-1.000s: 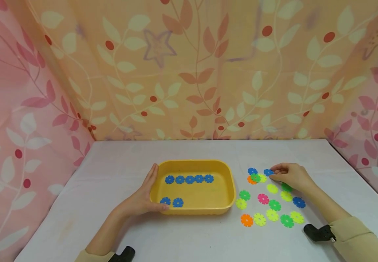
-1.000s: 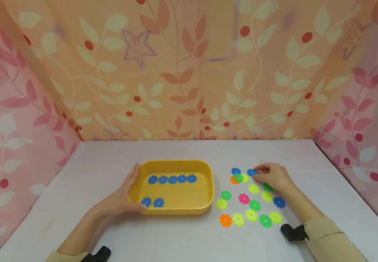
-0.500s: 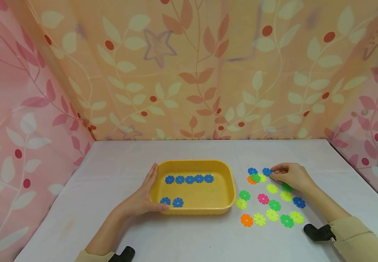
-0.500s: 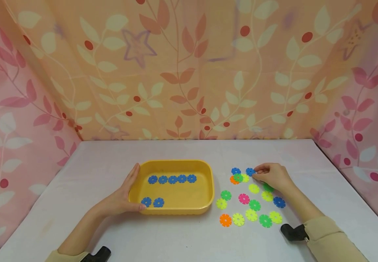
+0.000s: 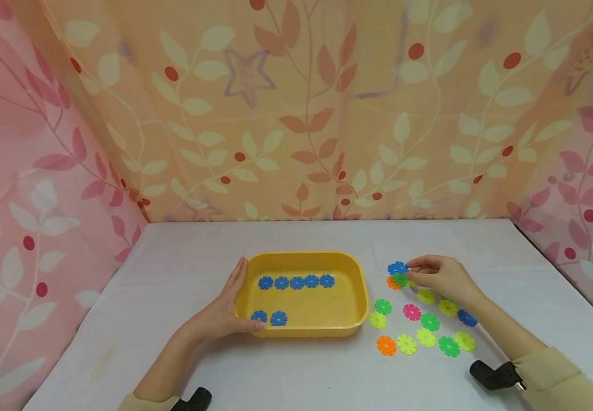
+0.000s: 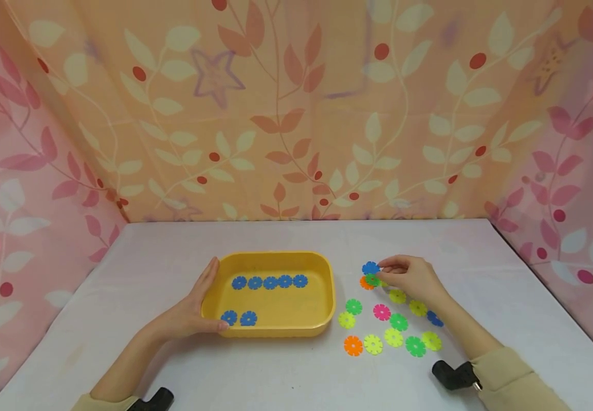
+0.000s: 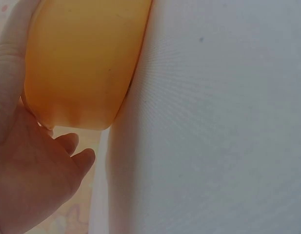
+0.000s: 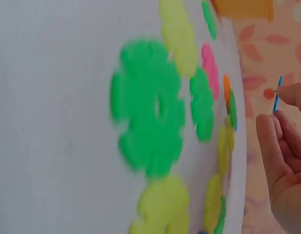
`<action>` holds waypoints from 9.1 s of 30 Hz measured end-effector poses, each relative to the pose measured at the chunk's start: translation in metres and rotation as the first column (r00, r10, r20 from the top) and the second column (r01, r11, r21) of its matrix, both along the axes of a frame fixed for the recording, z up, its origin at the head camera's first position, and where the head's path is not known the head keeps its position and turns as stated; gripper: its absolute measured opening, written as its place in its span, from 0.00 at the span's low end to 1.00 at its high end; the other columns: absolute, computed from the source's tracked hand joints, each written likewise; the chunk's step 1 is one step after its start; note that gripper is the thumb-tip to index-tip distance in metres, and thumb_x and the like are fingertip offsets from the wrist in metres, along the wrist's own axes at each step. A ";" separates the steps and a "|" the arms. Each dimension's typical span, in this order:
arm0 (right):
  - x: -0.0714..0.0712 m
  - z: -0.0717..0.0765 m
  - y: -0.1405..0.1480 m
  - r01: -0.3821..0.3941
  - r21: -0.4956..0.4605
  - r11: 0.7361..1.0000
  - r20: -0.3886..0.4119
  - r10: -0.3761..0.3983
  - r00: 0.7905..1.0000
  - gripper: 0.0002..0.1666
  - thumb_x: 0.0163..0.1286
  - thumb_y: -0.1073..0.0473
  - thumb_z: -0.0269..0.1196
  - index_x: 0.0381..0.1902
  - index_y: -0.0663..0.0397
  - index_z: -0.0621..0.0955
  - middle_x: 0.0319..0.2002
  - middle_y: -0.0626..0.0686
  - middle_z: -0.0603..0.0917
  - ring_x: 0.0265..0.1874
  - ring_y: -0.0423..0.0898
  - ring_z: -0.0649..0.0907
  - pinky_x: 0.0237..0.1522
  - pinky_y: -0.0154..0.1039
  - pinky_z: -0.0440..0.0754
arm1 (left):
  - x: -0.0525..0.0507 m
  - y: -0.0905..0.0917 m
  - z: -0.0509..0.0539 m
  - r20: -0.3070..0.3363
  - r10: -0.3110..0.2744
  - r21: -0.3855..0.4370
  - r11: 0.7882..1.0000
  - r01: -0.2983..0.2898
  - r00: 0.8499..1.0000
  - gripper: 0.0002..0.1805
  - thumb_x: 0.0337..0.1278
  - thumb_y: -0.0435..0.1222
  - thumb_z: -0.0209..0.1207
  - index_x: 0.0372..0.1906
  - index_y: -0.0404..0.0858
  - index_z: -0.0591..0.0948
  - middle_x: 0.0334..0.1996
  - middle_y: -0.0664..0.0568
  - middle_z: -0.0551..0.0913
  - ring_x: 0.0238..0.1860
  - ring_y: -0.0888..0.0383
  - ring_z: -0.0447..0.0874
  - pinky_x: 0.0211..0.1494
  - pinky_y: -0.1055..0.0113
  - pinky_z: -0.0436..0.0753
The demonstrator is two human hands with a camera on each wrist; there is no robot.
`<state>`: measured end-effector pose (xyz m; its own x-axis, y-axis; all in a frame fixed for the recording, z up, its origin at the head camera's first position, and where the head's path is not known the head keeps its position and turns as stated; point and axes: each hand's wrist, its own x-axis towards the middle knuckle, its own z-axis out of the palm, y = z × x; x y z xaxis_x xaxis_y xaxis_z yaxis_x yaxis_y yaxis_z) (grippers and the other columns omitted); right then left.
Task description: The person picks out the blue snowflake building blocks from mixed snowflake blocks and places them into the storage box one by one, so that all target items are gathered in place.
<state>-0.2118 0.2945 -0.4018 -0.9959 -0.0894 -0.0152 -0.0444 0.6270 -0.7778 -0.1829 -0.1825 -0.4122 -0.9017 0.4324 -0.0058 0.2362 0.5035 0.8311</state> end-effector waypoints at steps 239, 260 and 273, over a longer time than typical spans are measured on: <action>0.018 0.031 -0.086 -0.155 -0.320 0.935 0.051 0.180 0.982 0.27 0.61 0.50 0.71 0.54 0.57 0.81 0.48 0.53 0.85 0.45 0.48 0.85 0.47 0.36 0.82 | 0.001 -0.002 -0.002 -0.008 -0.003 -0.003 1.000 0.003 1.000 0.72 0.41 0.49 0.75 0.77 0.48 0.31 0.77 0.58 0.25 0.76 0.48 0.24 0.71 0.39 0.42; 0.008 0.025 -0.149 -0.590 -0.208 0.780 0.018 0.606 0.795 0.13 0.63 0.59 0.69 0.45 0.52 0.86 0.43 0.50 0.87 0.40 0.47 0.86 0.41 0.37 0.83 | 0.003 0.001 0.001 -0.005 0.011 -0.011 1.000 -0.011 1.000 0.72 0.40 0.49 0.75 0.78 0.44 0.32 0.77 0.55 0.26 0.76 0.48 0.26 0.71 0.40 0.45; 0.006 0.022 -0.158 -0.709 0.106 0.697 0.025 0.711 0.703 0.08 0.57 0.61 0.72 0.36 0.52 0.86 0.32 0.42 0.86 0.30 0.34 0.84 0.35 0.31 0.82 | 0.003 0.001 0.002 0.011 0.010 -0.006 1.000 -0.010 1.000 0.72 0.40 0.49 0.75 0.78 0.44 0.31 0.77 0.55 0.26 0.76 0.48 0.26 0.72 0.40 0.45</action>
